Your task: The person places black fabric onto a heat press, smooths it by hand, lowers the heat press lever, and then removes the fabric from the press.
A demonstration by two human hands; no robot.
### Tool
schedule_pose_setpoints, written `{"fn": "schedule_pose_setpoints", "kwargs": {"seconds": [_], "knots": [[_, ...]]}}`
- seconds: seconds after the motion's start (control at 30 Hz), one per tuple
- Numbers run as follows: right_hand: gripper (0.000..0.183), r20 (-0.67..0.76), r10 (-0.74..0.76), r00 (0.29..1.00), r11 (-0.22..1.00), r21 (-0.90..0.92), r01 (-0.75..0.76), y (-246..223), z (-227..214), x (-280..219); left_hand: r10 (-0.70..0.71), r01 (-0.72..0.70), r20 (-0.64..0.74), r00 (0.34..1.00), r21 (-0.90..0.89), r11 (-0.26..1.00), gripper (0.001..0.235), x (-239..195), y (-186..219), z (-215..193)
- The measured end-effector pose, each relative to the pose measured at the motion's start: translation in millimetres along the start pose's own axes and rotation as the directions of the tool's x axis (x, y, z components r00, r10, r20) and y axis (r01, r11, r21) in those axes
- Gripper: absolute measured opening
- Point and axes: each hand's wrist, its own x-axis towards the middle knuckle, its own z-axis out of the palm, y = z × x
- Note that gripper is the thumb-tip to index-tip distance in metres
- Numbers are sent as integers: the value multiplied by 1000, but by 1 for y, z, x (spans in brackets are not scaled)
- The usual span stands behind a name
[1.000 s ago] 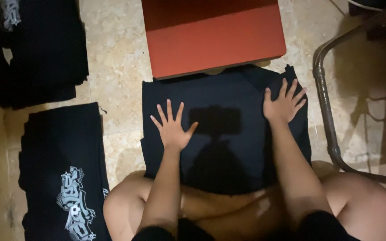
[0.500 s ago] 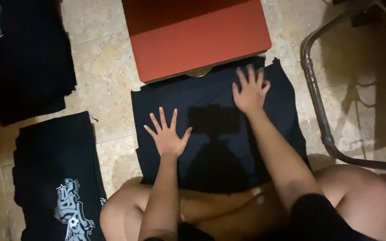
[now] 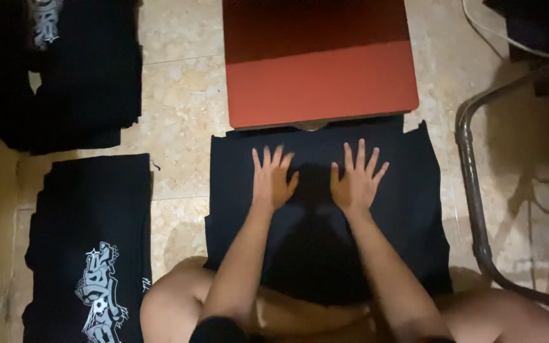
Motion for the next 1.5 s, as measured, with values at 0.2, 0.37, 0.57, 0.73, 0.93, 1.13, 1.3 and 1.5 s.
{"fn": "schedule_pose_setpoints", "kwargs": {"seconds": [0.2,0.37,0.57,0.73,0.93,1.13,1.3,1.5], "knots": [[61,54,29,998,999,-47,-26,7,14,0,-294,287,106,950,73,955,59,41,-48,-1],[69,230,67,971,996,-68,-53,12,14,3,-451,453,-69,890,12,891,54,0,-42,-27],[67,-20,-244,970,969,-51,243,-39,-10,-42,-199,194,-37,979,-107,975,57,-57,55,-67],[60,-233,-269,934,960,-140,242,12,12,-83,-434,442,160,887,-16,897,61,-90,40,-42],[65,86,541,837,839,-132,-528,115,-8,-74,-617,602,207,759,134,787,60,-112,-9,-31],[69,-186,258,948,966,21,-259,42,-23,-84,-465,458,153,872,78,885,64,-109,51,-54],[65,113,-103,988,995,6,103,3,-7,-108,-332,349,251,909,-27,937,62,-126,75,-41],[67,136,-100,986,995,-1,101,10,-7,-108,-326,335,221,919,-3,942,62,-129,75,-41]]}}
